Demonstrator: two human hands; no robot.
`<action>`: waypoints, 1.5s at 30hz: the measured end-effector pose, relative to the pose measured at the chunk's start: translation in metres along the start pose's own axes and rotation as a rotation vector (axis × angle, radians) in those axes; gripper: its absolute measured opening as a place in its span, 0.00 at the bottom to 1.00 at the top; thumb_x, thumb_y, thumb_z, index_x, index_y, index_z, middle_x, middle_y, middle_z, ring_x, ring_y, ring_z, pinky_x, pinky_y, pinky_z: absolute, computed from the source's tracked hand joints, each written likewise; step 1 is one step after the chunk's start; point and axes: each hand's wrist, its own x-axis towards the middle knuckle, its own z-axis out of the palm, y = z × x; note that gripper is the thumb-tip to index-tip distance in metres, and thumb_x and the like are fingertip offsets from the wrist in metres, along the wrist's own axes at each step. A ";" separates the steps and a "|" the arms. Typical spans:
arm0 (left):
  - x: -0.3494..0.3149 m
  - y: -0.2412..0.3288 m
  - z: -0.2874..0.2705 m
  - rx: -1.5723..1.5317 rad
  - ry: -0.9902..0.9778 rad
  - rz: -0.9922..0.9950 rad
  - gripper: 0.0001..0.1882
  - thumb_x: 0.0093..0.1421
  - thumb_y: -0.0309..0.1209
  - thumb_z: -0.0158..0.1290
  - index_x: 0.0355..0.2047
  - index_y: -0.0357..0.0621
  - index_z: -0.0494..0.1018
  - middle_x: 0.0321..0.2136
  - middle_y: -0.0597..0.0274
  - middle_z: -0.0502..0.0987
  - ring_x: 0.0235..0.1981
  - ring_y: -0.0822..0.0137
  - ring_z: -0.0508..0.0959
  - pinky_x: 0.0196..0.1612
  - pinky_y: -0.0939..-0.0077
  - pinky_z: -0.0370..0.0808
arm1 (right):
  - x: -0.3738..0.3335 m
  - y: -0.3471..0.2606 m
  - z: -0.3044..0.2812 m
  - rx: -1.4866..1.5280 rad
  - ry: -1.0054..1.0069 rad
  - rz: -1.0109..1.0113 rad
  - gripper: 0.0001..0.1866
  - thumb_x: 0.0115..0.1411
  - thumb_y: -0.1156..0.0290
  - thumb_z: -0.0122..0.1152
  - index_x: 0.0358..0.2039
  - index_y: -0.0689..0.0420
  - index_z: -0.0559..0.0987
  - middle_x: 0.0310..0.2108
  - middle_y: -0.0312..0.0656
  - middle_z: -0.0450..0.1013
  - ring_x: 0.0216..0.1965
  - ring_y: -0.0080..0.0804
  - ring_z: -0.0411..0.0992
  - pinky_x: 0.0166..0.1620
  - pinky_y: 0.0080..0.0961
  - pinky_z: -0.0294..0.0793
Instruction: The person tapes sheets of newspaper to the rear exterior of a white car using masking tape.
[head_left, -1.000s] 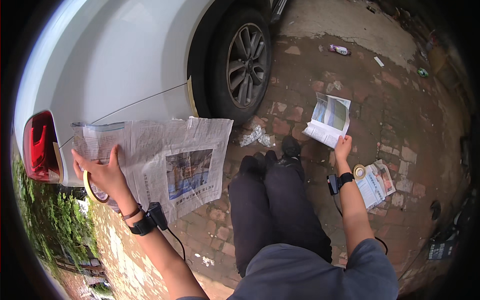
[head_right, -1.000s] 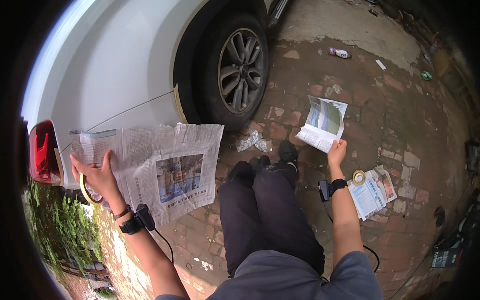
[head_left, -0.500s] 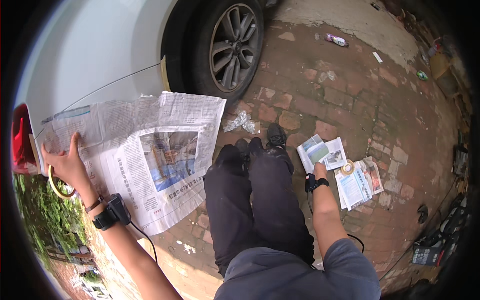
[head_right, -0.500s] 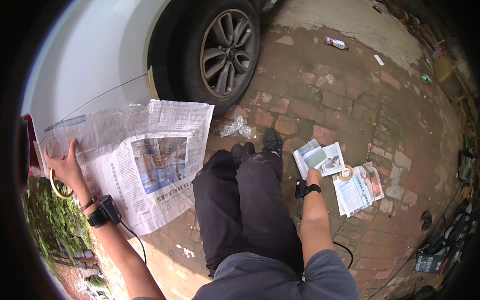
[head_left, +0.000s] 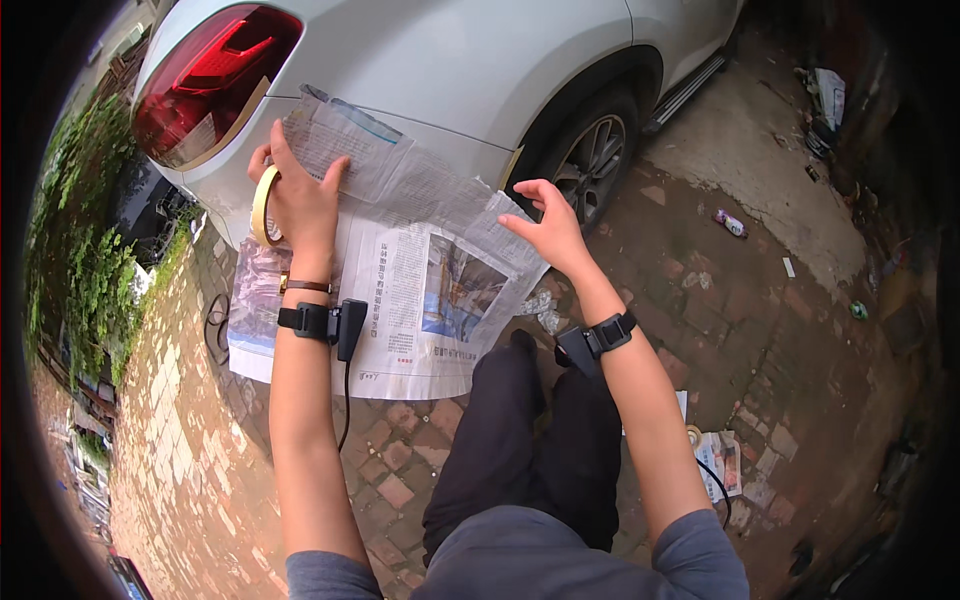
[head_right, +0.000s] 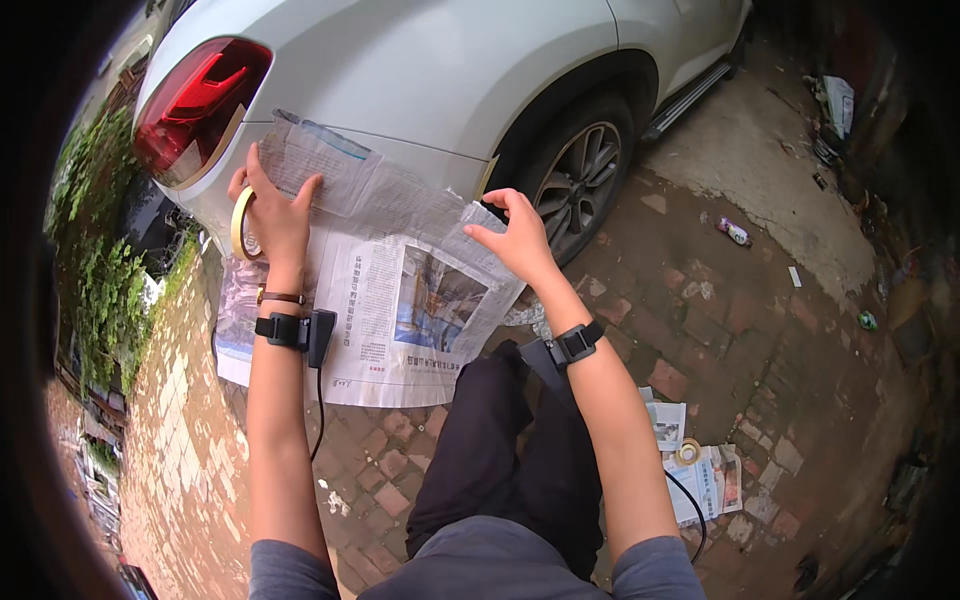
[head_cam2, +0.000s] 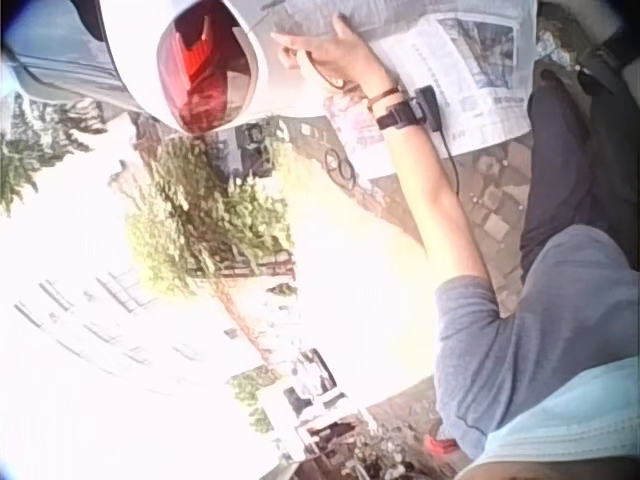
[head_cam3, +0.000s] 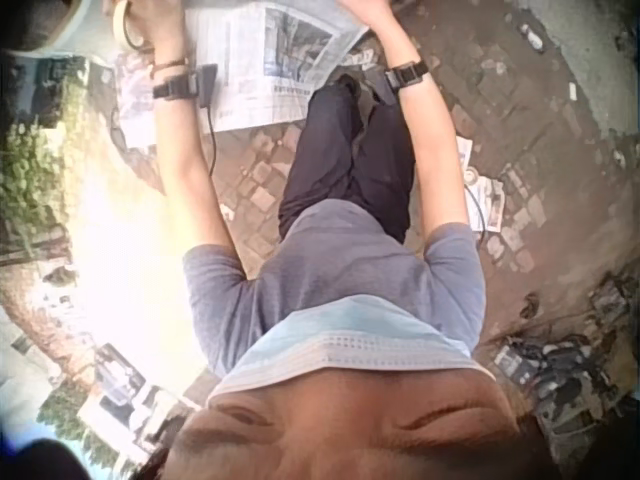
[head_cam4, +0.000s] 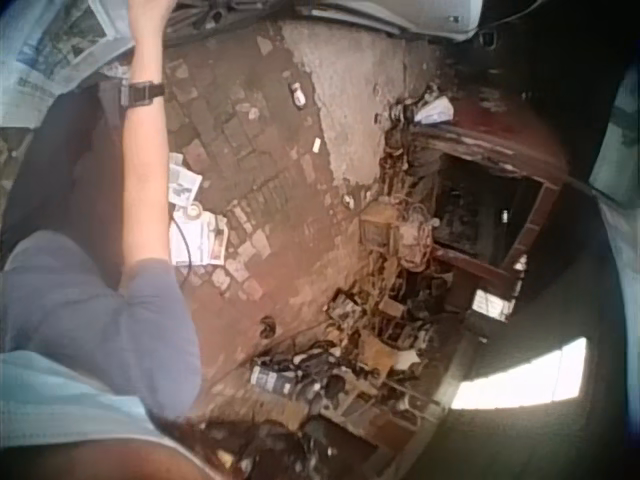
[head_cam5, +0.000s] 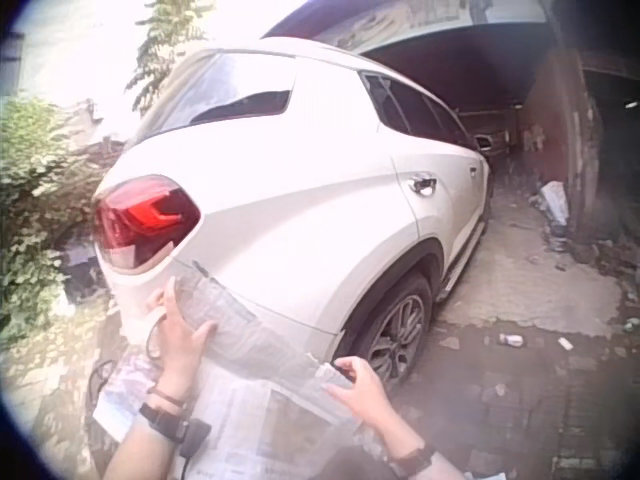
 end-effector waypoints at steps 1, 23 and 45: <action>0.001 0.001 -0.002 -0.022 -0.008 -0.008 0.55 0.40 0.35 0.76 0.67 0.49 0.58 0.54 0.46 0.64 0.53 0.47 0.69 0.53 0.61 0.72 | 0.016 -0.013 0.014 -0.015 -0.023 -0.046 0.29 0.49 0.62 0.78 0.48 0.59 0.75 0.49 0.47 0.74 0.53 0.41 0.73 0.57 0.35 0.72; -0.086 0.013 -0.056 -0.078 -0.119 0.277 0.30 0.49 0.26 0.60 0.55 0.45 0.74 0.46 0.54 0.73 0.43 0.55 0.74 0.44 0.62 0.72 | 0.048 -0.064 0.061 0.801 0.282 0.384 0.16 0.67 0.70 0.61 0.52 0.65 0.76 0.50 0.44 0.77 0.50 0.32 0.75 0.52 0.29 0.73; -0.055 0.011 0.031 -0.185 -0.306 0.488 0.18 0.53 0.28 0.61 0.46 0.48 0.77 0.49 0.56 0.72 0.41 0.60 0.75 0.43 0.65 0.71 | -0.011 -0.024 0.104 0.324 0.192 -0.081 0.09 0.58 0.73 0.68 0.37 0.59 0.77 0.42 0.40 0.77 0.49 0.34 0.73 0.55 0.29 0.68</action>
